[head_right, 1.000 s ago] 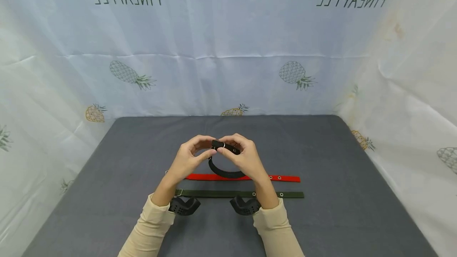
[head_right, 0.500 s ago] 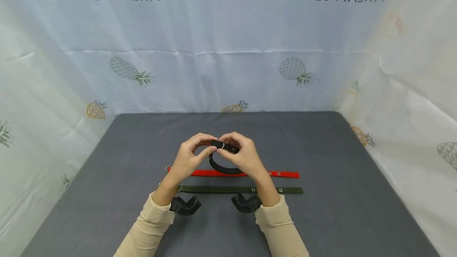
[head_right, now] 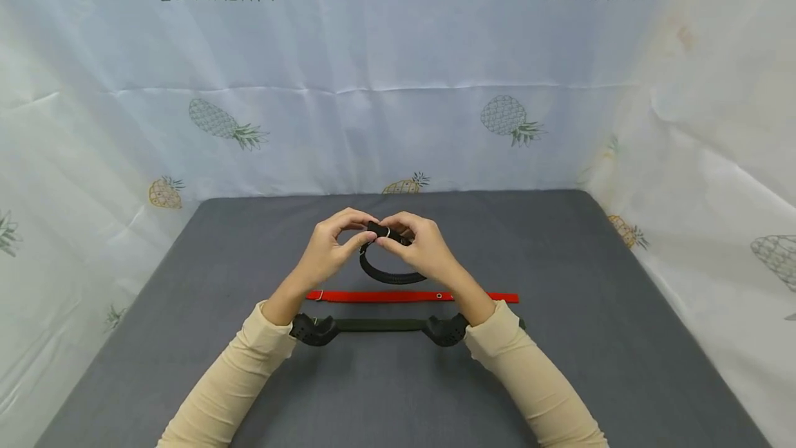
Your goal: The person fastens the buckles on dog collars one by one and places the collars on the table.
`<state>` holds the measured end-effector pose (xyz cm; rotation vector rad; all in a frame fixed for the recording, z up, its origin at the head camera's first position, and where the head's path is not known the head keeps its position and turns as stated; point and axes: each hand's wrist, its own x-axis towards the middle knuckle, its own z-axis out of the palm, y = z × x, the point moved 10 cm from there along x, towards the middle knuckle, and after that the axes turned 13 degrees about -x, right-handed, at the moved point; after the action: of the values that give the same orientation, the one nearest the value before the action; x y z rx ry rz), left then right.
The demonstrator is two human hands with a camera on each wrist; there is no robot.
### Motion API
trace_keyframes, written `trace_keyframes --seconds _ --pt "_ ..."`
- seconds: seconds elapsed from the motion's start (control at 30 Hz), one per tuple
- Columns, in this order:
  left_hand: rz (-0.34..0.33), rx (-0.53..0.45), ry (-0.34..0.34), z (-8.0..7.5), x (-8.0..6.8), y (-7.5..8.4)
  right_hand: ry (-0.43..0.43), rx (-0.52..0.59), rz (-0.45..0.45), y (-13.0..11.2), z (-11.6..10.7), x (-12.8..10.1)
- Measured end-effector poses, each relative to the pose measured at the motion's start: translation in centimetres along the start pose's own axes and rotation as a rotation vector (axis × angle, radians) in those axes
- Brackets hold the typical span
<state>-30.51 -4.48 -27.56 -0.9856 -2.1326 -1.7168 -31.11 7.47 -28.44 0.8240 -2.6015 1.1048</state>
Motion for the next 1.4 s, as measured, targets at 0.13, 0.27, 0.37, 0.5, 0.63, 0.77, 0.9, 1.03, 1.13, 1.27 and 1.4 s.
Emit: trace_keyframes --seconds 0.13,0.27,0.37,0.5,0.63,0.77,0.9,1.03,1.13,1.27,1.4 --pt "-0.022 -0.013 0.002 -0.2 0.3 -0.3 -0.038 0.079 0.02 0.7 0.2 0.3" --pt "-0.029 -0.008 0.017 -0.7 0.3 -0.4 -0.059 0.138 0.021 1.1 0.4 0.4" --pt "-0.043 -0.02 0.055 -1.4 0.3 -0.9 -0.06 0.16 0.032 1.6 0.5 0.6" --pt "-0.059 -0.041 0.096 -2.6 0.2 -1.3 -0.059 0.177 0.04 1.9 0.6 1.1" --pt "-0.029 -0.036 0.109 -3.5 0.0 -0.6 -0.053 0.165 0.032 1.7 0.5 1.1" --pt "-0.025 -0.018 0.104 -3.8 -1.0 -0.2 -0.07 0.156 0.056 1.6 0.7 0.1" --pt "-0.035 -0.016 0.102 -3.9 -2.0 -0.1 -0.068 0.152 0.078 1.2 0.9 -1.0" --pt "-0.046 -0.041 0.108 -3.8 -2.1 -0.5 -0.025 0.154 0.073 1.2 0.7 -1.3" --pt "-0.057 -0.063 0.122 -3.9 -2.1 -0.7 0.003 0.169 0.077 1.5 0.7 -1.2" --pt "-0.095 -0.107 0.13 -3.9 -2.3 -1.2 0.017 0.198 0.082 1.9 0.9 -1.2" --pt "-0.129 -0.153 0.117 -3.6 -2.5 -1.5 0.008 0.222 0.084 2.0 1.3 -1.4"
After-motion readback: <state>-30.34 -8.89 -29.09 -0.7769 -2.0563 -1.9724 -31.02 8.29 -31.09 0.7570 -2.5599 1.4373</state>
